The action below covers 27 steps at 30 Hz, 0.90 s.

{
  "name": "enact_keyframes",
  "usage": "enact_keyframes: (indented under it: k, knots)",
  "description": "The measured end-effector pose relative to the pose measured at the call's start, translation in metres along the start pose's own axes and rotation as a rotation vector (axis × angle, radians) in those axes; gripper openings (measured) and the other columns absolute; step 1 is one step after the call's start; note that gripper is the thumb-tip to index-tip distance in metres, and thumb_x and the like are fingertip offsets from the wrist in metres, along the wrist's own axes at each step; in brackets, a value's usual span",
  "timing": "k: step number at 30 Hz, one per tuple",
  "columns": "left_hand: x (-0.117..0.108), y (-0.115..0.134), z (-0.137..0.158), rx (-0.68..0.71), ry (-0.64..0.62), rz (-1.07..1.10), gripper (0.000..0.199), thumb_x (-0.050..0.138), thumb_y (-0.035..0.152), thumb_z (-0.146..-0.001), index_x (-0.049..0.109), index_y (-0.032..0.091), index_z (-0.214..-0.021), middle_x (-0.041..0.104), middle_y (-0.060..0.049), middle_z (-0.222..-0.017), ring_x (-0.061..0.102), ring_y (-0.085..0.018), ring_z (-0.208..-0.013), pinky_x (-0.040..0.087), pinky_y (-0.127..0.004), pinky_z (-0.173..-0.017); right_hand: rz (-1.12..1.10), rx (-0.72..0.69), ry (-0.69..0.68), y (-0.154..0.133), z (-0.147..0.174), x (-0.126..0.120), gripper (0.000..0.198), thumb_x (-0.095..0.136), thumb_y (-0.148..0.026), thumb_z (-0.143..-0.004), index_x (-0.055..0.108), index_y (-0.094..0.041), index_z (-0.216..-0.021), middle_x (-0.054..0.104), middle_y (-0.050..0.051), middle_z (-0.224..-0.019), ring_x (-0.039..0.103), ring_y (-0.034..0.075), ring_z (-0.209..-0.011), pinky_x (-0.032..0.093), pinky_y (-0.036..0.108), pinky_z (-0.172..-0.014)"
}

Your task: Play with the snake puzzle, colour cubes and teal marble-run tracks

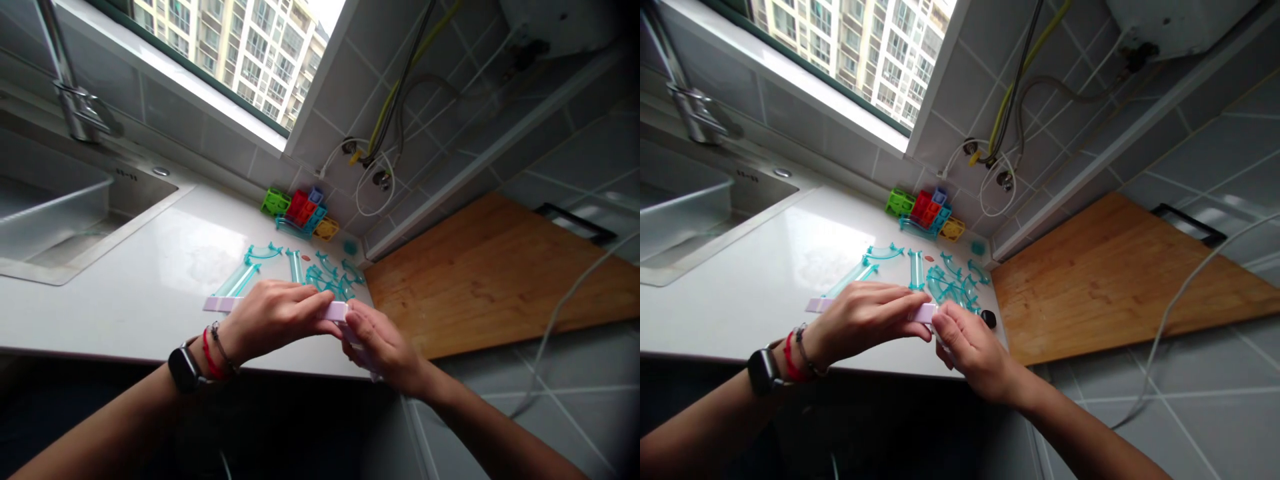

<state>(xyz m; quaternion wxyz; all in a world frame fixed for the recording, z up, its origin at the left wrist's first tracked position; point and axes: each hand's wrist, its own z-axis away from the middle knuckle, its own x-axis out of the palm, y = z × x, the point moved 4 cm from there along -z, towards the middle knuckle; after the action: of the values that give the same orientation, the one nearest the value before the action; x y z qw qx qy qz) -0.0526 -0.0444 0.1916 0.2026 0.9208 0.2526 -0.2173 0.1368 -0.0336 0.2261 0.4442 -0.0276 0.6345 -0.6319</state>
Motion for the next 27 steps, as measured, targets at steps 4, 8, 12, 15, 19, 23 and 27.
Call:
enact_keyframes:
  k: [4,8,12,15,19,23,27]
  knots:
    - [0.004,0.01,0.0,-0.143,0.065,0.336,0.041,0.065,0.05,-0.096,0.072,0.012,-0.107,0.069,-0.004,-0.078,0.063,-0.012,-0.067,0.049,-0.022,-0.064,0.492,-0.335,0.272,-0.006,0.01,-0.001,0.039,0.038,-0.056,-0.108,0.056,-0.021,-0.102,0.061,0.003,-0.077,0.056,0.017,-0.067,0.042,0.03,-0.064]
    - [0.018,0.011,0.003,-0.398,0.018,0.734,0.039,0.065,0.05,-0.097,0.074,0.013,-0.092,0.062,0.001,-0.065,0.055,-0.009,-0.057,0.044,-0.019,-0.055,0.768,-0.5,0.264,-0.013,0.004,-0.01,0.04,0.038,-0.054,-0.108,0.058,-0.02,-0.104,0.063,0.007,-0.085,0.056,0.021,-0.075,0.042,0.034,-0.069]
    - [0.04,0.0,0.011,-0.707,-0.047,1.131,0.039,0.059,0.052,-0.1,0.07,0.014,-0.097,0.065,-0.001,-0.077,0.052,-0.008,-0.051,0.045,-0.018,-0.046,0.809,-0.39,0.179,-0.025,-0.007,-0.027,0.036,0.044,-0.048,-0.108,0.065,-0.019,-0.103,0.064,0.006,-0.084,0.06,0.021,-0.077,0.046,0.034,-0.071]
    - [0.046,-0.011,0.014,-0.843,0.093,1.334,0.04,0.058,0.054,-0.1,0.063,0.015,-0.095,0.065,-0.002,-0.081,0.052,-0.008,-0.048,0.046,-0.019,-0.041,0.854,-0.45,0.253,-0.035,-0.007,-0.038,0.03,0.057,-0.042,-0.103,0.064,-0.018,-0.119,0.069,0.01,-0.102,0.063,0.026,-0.097,0.051,0.039,-0.086]
    - [0.05,-0.015,0.015,-0.905,0.156,1.44,0.039,0.055,0.053,-0.101,0.06,0.015,-0.093,0.066,-0.003,-0.082,0.059,-0.01,-0.057,0.053,-0.021,-0.049,0.914,-0.575,0.318,-0.038,-0.003,-0.038,0.037,0.065,-0.036,-0.098,0.062,-0.018,-0.13,0.066,0.015,-0.129,0.055,0.033,-0.129,0.043,0.049,-0.111]
    - [0.051,-0.01,0.016,-0.83,0.171,1.386,0.036,0.059,0.052,-0.099,0.062,0.016,-0.101,0.065,-0.002,-0.083,0.062,-0.012,-0.063,0.054,-0.02,-0.05,0.916,-0.352,0.13,-0.03,-0.013,-0.032,0.027,0.055,-0.044,-0.104,0.068,-0.022,-0.11,0.074,0.006,-0.106,0.064,0.029,-0.113,0.027,0.06,-0.119]
    - [0.052,-0.01,0.017,-0.793,0.102,1.204,0.033,0.061,0.051,-0.099,0.061,0.018,-0.103,0.067,-0.003,-0.086,0.066,-0.013,-0.067,0.057,-0.021,-0.053,0.832,-0.142,-0.092,-0.026,-0.028,-0.035,0.04,0.051,-0.051,-0.104,0.066,-0.021,-0.082,0.066,-0.002,-0.072,0.059,0.016,-0.069,0.041,0.047,-0.104]
